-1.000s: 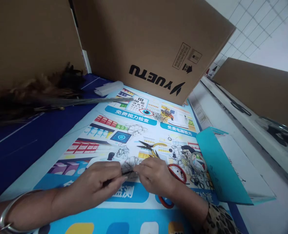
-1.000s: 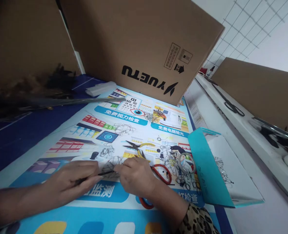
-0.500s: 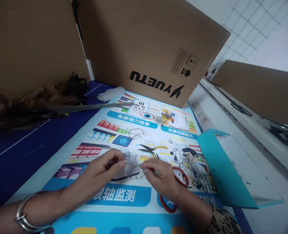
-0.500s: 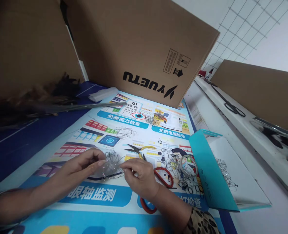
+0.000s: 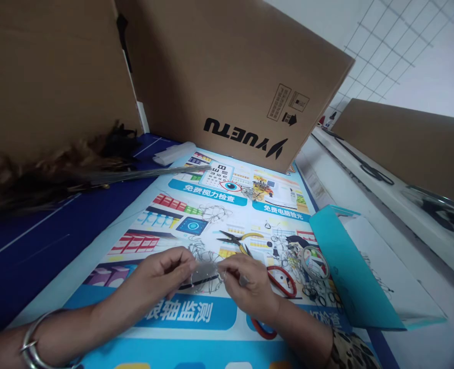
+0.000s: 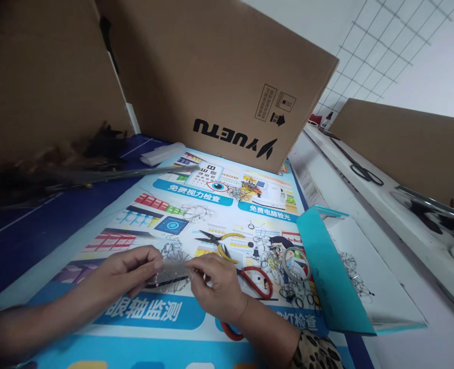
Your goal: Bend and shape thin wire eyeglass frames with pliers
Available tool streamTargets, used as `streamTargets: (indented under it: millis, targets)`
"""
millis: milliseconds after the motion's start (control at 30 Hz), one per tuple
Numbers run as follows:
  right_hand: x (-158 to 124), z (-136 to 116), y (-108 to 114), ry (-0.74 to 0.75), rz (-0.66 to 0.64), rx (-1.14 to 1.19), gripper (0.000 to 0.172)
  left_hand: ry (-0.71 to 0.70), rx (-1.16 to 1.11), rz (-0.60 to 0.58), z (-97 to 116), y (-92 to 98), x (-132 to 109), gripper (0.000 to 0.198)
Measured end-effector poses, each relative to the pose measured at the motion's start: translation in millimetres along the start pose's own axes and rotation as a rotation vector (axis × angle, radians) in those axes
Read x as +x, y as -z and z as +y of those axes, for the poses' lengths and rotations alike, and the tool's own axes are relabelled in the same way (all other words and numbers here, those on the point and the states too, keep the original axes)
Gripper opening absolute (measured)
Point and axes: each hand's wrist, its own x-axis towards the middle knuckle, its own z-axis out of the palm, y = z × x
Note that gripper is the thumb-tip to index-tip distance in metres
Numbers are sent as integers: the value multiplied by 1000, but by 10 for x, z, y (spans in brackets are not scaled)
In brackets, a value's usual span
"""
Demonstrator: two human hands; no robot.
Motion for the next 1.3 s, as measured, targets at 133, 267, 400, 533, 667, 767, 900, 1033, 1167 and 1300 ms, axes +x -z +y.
streamTargets:
  millis: [133, 267, 400, 533, 667, 767, 900, 1033, 1167, 1300]
  targets:
    - [-33, 12, -23, -153, 18, 72, 28, 42, -42, 4, -23, 4, 20, 34]
    - [-10, -13, -11, -256, 50, 44, 17, 47, -60, 1, -37, 23, 24, 33]
    - [17, -48, 15, -279, 49, -10, 5, 46, -82, 11, -30, 26, 19, 32]
    - [9, -32, 6, -254, 64, -13, 7, 44, -97, 20, -12, 24, 8, 32]
    - [-13, 14, -17, -207, 67, -19, 14, 33, -127, 13, -27, 29, 4, 30]
    - [-20, 34, -20, -235, 81, -48, 13, 25, -148, 8, -31, 31, 1, 29]
    - [-21, 42, -17, -261, 78, -52, 12, 27, -154, -10, 7, 26, -16, 30]
    - [-33, 42, -22, -177, 60, -51, 17, 35, -149, -14, 39, 20, -26, 31]
    - [-49, 45, -23, -17, 39, -130, 17, 31, -132, -13, 22, 16, -13, 31]
    - [-66, 75, -19, 93, -4, -170, 19, 25, -112, -16, -2, 15, 2, 31]
